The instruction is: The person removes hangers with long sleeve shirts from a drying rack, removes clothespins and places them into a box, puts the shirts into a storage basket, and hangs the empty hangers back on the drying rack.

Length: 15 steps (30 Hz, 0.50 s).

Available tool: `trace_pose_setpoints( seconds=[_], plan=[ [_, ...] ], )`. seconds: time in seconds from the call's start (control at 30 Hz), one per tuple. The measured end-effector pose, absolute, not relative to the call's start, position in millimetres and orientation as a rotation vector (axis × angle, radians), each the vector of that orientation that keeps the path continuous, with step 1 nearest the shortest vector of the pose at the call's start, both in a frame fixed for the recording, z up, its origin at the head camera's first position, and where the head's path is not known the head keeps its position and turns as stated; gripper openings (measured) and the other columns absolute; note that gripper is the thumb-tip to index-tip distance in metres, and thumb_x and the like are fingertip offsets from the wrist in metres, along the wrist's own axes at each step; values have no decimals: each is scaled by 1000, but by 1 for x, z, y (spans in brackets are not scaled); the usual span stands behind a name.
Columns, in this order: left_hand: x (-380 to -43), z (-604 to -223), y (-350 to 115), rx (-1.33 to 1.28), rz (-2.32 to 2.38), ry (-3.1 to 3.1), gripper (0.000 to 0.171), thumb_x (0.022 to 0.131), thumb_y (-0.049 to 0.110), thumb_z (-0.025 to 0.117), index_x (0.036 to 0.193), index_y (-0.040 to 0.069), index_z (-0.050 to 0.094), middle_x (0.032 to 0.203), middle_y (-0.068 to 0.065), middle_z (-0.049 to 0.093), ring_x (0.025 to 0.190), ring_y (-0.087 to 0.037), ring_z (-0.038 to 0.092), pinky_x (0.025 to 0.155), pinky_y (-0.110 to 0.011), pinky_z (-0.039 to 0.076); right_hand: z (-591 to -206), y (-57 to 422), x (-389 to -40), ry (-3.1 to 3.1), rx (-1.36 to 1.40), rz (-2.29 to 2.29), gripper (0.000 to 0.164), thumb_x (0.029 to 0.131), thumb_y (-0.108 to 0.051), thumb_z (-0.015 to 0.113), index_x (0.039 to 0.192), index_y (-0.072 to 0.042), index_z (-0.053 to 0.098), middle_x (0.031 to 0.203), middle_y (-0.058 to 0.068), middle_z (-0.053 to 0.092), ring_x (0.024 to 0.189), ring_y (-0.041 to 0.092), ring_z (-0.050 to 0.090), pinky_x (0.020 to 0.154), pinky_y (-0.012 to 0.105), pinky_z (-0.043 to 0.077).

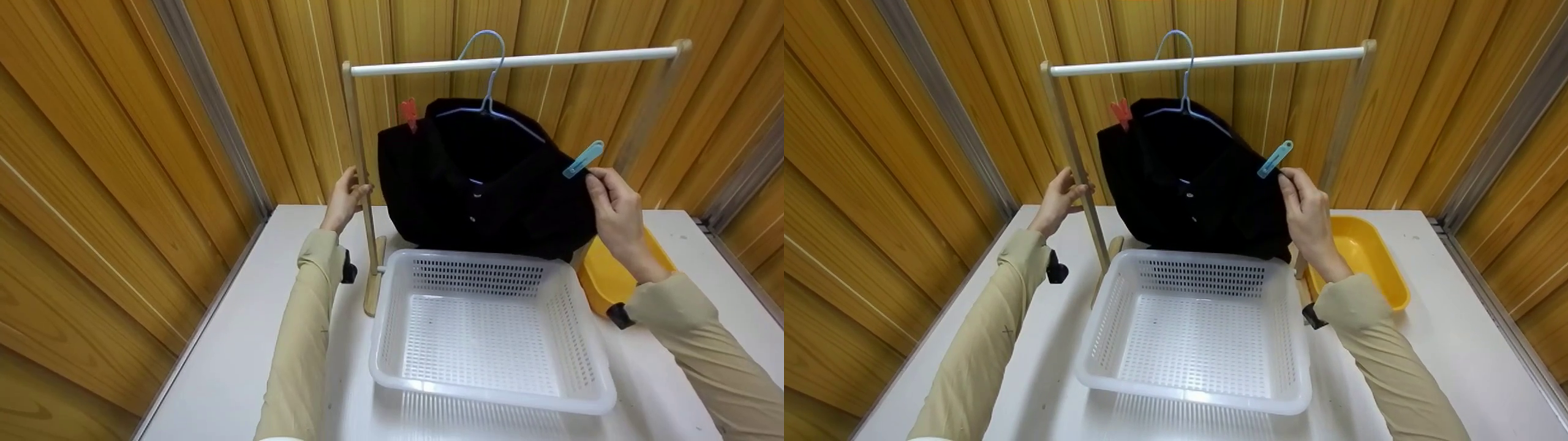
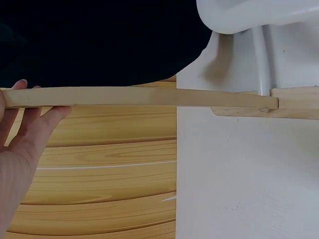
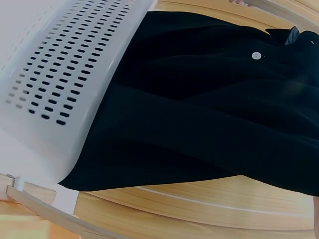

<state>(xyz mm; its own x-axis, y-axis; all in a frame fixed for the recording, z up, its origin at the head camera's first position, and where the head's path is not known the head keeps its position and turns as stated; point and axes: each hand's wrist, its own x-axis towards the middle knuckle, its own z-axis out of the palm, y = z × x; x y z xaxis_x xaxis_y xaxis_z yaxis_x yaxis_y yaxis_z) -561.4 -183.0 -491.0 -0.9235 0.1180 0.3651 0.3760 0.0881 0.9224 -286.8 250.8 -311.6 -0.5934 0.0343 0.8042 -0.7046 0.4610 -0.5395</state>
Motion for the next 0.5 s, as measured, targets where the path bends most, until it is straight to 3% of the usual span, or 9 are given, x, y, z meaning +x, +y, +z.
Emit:
trace_pose_setpoints(
  seconds=[0.13, 0.17, 0.2, 0.23, 0.4, 0.5],
  plan=[
    [-463, -411, -158, -411, -1991, -2218, 31, 73, 9, 41, 103, 17, 35, 92, -9, 42, 80, -19, 43, 56, -37, 36, -309, 256, -283, -1915, 546, 1220, 16, 75, -4, 38, 86, -1, 49, 71, 11, 45, 59, 12, 35, 53, 17, 28],
    [-462, -411, -159, -427, -2012, -2219, 31, 74, 8, 40, 104, 16, 35, 93, -10, 41, 80, -19, 42, 57, -38, 35, -309, 257, -282, -1913, 540, 1224, 16, 75, -4, 38, 86, -1, 49, 71, 11, 45, 59, 12, 35, 53, 17, 27],
    [-481, -425, -163, -453, -2013, -2201, 34, 72, 9, 43, 105, 18, 34, 93, -8, 41, 80, -18, 43, 55, -38, 36, -309, 258, -281, -1910, 536, 1227, 16, 75, -4, 38, 86, -1, 49, 71, 11, 45, 59, 12, 35, 53, 17, 27],
    [-463, -411, -159, -445, -2015, -2213, 38, 71, 11, 44, 107, 18, 32, 96, -7, 40, 81, -18, 42, 55, -39, 36, -309, 260, -281, -1909, 533, 1229, 16, 75, -4, 38, 86, -1, 49, 70, 11, 44, 58, 12, 34, 52, 18, 27],
    [-513, -448, -171, -488, -2048, -2198, 47, 69, 16, 47, 111, 21, 26, 99, -2, 37, 81, -15, 42, 51, -40, 36, -310, 267, -280, -1900, 526, 1255, 16, 76, -4, 37, 87, 0, 48, 72, 13, 44, 60, 13, 34, 53, 18, 27],
    [-516, -450, -172, -506, -2066, -2189, 44, 69, 19, 45, 110, 23, 28, 94, -1, 40, 79, -14, 42, 51, -37, 36, -311, 271, -278, -1896, 513, 1274, 16, 75, -4, 38, 87, 1, 48, 72, 13, 43, 60, 13, 34, 53, 17, 27]
  ],
)
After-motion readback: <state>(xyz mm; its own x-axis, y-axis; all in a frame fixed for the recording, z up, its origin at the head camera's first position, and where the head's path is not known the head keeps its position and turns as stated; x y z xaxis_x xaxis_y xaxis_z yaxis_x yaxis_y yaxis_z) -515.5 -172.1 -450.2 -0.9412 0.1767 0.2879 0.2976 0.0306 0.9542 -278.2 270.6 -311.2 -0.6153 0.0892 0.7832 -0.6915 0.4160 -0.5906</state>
